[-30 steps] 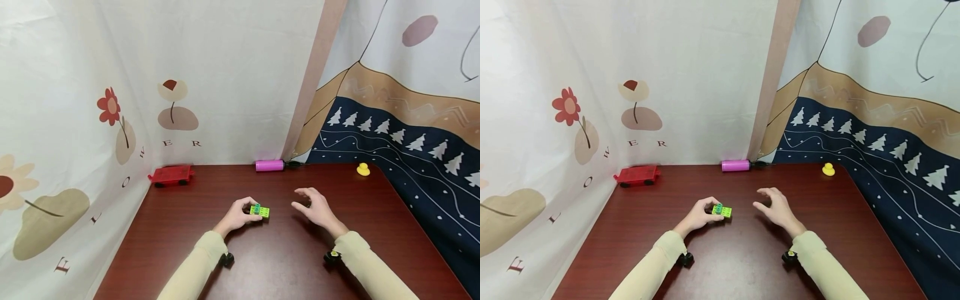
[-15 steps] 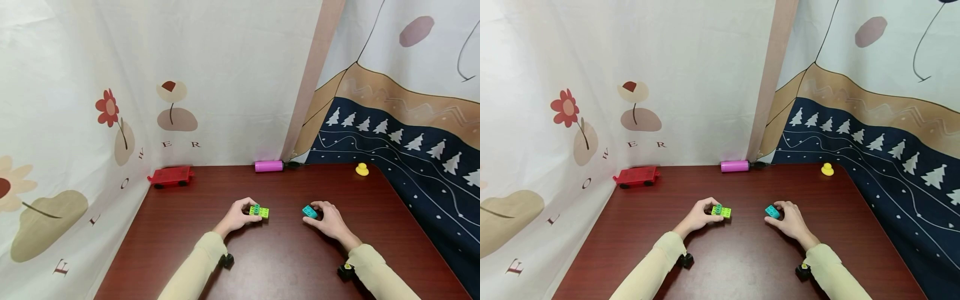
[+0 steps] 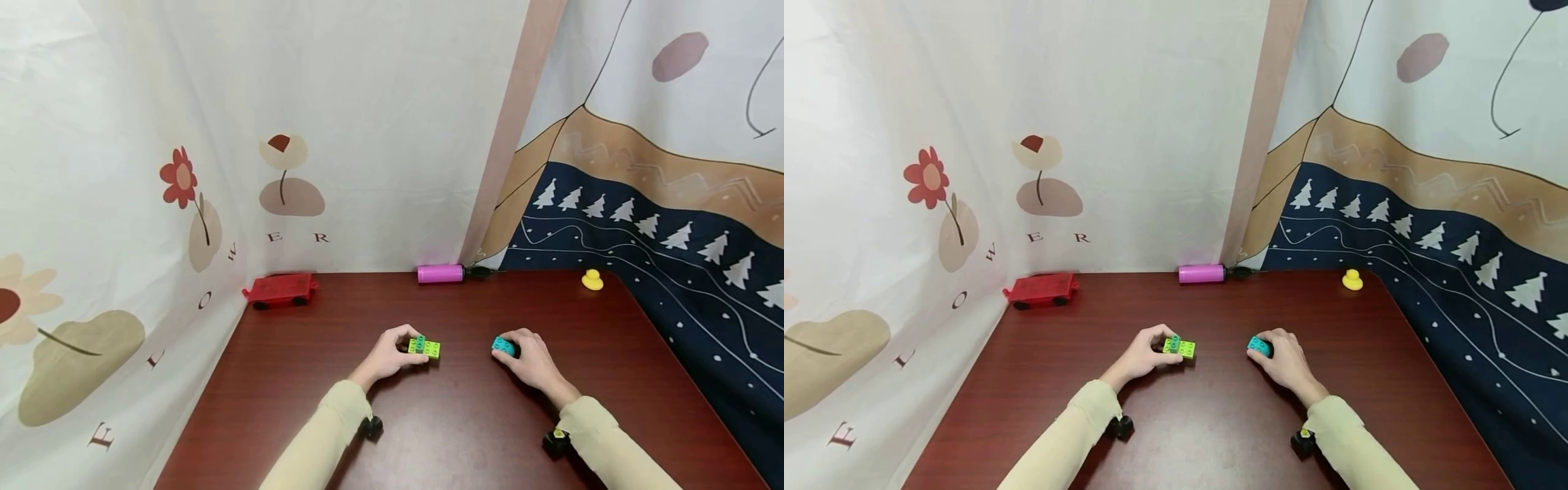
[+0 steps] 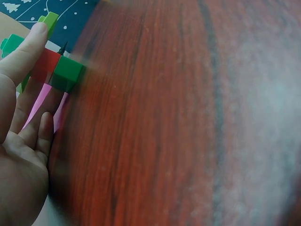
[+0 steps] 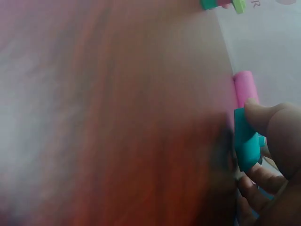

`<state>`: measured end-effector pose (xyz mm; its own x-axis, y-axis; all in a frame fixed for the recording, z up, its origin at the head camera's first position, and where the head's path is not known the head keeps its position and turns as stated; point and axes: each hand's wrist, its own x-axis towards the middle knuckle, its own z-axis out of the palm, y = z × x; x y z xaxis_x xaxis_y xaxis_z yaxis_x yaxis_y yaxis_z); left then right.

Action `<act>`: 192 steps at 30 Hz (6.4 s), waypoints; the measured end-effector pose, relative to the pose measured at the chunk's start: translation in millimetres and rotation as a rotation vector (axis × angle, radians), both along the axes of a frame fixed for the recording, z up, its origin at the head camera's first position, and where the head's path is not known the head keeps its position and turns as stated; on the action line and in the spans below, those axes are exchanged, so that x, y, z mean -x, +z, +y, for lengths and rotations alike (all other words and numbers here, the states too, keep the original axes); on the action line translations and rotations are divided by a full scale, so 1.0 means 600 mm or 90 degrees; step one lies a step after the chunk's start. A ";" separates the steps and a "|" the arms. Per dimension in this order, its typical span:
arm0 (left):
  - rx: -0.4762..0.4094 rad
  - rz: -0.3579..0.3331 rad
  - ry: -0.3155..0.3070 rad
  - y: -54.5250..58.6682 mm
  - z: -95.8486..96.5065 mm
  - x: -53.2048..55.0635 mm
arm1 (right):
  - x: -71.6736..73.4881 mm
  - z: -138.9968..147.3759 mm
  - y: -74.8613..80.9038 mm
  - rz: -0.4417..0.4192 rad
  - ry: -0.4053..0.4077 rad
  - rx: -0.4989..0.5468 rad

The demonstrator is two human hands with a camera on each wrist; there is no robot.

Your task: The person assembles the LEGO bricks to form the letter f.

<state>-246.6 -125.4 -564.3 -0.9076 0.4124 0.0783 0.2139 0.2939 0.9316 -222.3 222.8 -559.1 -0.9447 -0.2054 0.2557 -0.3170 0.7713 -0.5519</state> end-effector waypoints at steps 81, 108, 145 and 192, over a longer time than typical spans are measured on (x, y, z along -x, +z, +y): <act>-0.029 0.068 0.004 0.027 0.005 -0.008 | 0.032 -0.234 0.055 0.088 0.232 0.158; -0.014 0.043 -0.011 -0.004 0.002 0.008 | 0.027 -0.233 0.052 0.071 0.211 0.215; 0.020 -0.001 -0.014 0.028 0.026 0.008 | 0.060 -0.185 0.055 -0.058 0.144 0.278; 0.236 0.034 0.003 0.015 0.045 0.063 | 0.118 -0.169 0.001 -0.063 0.083 0.087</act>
